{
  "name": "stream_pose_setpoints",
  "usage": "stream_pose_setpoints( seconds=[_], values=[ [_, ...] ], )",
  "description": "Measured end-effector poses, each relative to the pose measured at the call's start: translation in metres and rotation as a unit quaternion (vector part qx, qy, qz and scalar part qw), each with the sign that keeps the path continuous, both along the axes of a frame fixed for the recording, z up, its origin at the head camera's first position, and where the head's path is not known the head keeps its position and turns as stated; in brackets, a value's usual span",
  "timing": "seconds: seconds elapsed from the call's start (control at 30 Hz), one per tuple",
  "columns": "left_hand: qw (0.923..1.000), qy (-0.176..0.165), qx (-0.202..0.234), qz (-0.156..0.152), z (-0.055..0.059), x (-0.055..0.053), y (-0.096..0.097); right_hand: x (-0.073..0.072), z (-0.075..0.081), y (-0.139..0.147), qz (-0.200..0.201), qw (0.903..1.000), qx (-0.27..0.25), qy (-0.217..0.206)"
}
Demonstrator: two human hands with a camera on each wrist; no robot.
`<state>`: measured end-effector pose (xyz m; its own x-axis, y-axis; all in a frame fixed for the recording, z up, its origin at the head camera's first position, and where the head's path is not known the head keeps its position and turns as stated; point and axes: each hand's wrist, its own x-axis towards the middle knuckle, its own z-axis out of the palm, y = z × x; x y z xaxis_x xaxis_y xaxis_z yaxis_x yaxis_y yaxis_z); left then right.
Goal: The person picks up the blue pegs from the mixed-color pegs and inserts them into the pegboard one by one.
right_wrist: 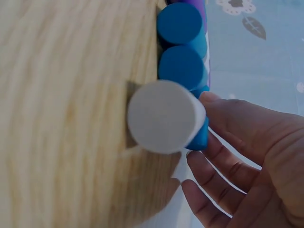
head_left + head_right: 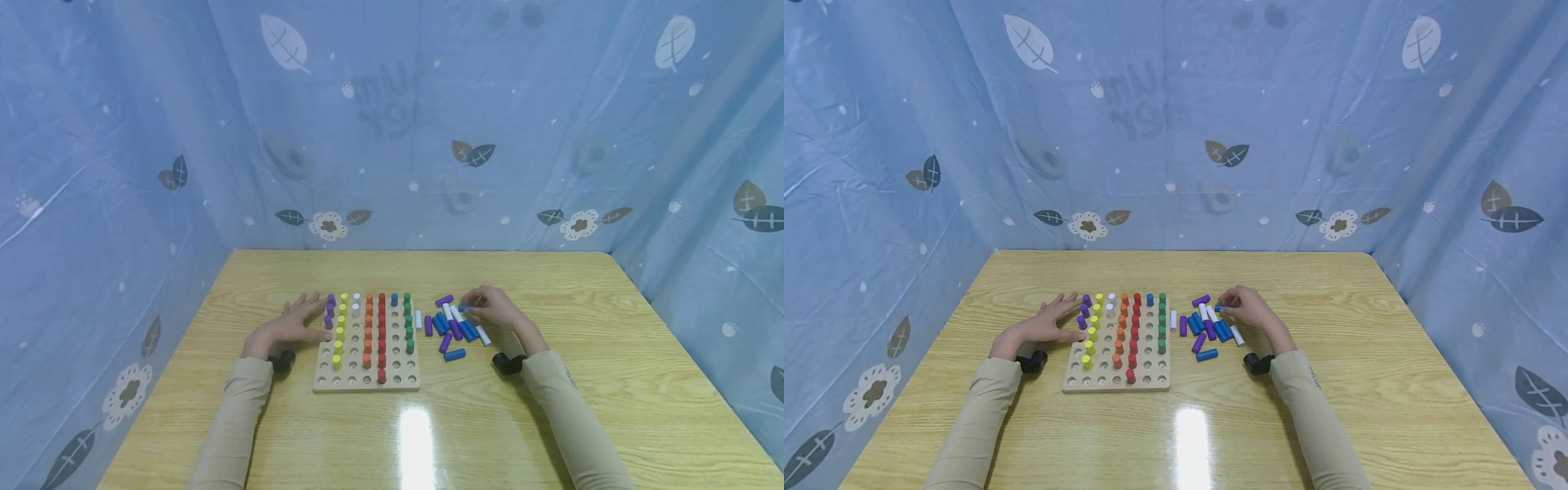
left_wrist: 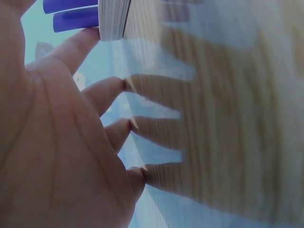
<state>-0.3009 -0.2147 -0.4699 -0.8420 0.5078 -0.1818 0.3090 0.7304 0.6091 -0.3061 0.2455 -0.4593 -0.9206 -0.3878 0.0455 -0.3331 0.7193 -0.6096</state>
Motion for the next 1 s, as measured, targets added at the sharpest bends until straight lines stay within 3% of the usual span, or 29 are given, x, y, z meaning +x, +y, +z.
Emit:
stream_pose_setpoints(
  seconds=[0.57,1.0],
  values=[
    [1.0,0.001,-0.008,-0.003,-0.001,-0.001,0.0,-0.004,-0.008,0.0,-0.003,1.0,0.003,0.001],
    [1.0,0.005,0.002,-0.001,-0.001,-0.001,0.0,0.0,0.007,-0.006,-0.021,0.9995,-0.015,-0.015]
  ],
)
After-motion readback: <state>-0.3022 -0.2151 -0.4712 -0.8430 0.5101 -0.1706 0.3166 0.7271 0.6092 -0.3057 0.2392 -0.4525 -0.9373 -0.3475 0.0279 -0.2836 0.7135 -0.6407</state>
